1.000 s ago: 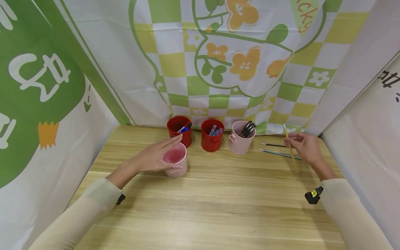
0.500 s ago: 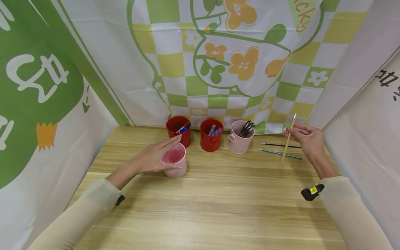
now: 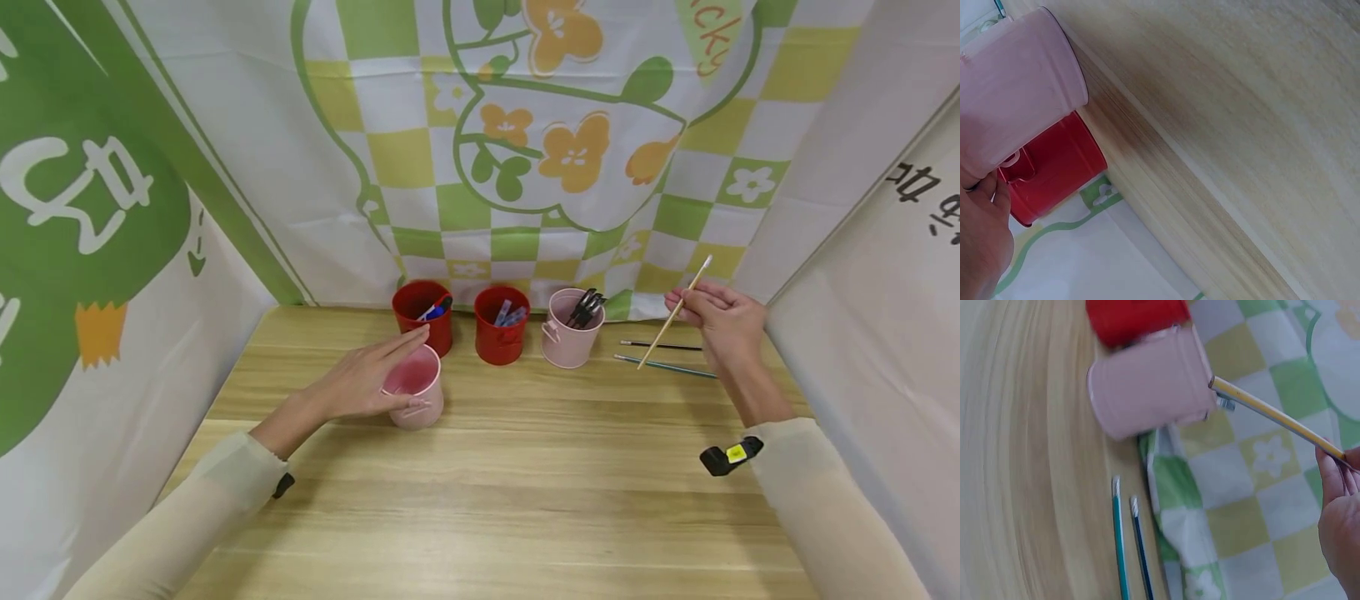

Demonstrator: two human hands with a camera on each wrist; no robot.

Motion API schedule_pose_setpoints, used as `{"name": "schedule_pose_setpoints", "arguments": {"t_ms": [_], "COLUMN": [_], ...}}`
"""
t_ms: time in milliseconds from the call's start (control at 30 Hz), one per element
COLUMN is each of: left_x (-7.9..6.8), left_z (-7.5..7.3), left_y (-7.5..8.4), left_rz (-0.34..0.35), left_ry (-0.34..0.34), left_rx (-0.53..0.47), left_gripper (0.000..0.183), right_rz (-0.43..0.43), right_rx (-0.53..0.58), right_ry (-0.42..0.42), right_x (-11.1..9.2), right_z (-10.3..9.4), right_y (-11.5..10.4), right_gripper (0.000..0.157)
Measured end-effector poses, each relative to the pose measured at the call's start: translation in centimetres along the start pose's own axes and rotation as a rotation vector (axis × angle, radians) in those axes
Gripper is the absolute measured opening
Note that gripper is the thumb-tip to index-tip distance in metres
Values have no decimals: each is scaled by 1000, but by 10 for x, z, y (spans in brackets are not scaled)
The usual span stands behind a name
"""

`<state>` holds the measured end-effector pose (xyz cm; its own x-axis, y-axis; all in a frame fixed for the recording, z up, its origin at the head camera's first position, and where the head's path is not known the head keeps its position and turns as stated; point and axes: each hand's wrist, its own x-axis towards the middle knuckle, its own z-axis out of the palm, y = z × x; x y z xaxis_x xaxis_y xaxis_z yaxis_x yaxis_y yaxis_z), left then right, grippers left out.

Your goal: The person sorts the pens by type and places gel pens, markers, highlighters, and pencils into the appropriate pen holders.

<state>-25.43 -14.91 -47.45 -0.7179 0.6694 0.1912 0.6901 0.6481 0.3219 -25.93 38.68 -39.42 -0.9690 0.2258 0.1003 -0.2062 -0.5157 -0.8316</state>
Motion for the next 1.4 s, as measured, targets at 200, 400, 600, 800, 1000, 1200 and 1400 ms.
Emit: {"name": "schedule_pose_setpoints", "arguments": {"t_ms": [200,400,600,800,1000,1200,1400], "left_x": [0,1,2,2,1,1,1], "left_z": [1,1,2,2,1,-1,0], "left_y": [-1,-1,-1,-2,-2,-2,-1], "left_rz": [6,3,1,3,9,1,-17], "left_ry": [7,12,16,17,15,5,-7], "left_rx": [11,0,-1,1,-1,0,-17], "left_gripper": [104,104,104,105,105,105,105], "right_rz": [-99,-142,-162,-159,-177,-216,-228], "right_rx": [102,105,137,197,179,117,62], "right_ry": [13,1,-22,-67,-81,-72,-92], "right_x": [-5,-12,-18,-23,-25,-28,-33], "right_z": [24,46,68,87,103,119,134], "right_y": [4,10,18,23,29,39,51], "right_gripper": [15,13,15,13,10,9,10]}}
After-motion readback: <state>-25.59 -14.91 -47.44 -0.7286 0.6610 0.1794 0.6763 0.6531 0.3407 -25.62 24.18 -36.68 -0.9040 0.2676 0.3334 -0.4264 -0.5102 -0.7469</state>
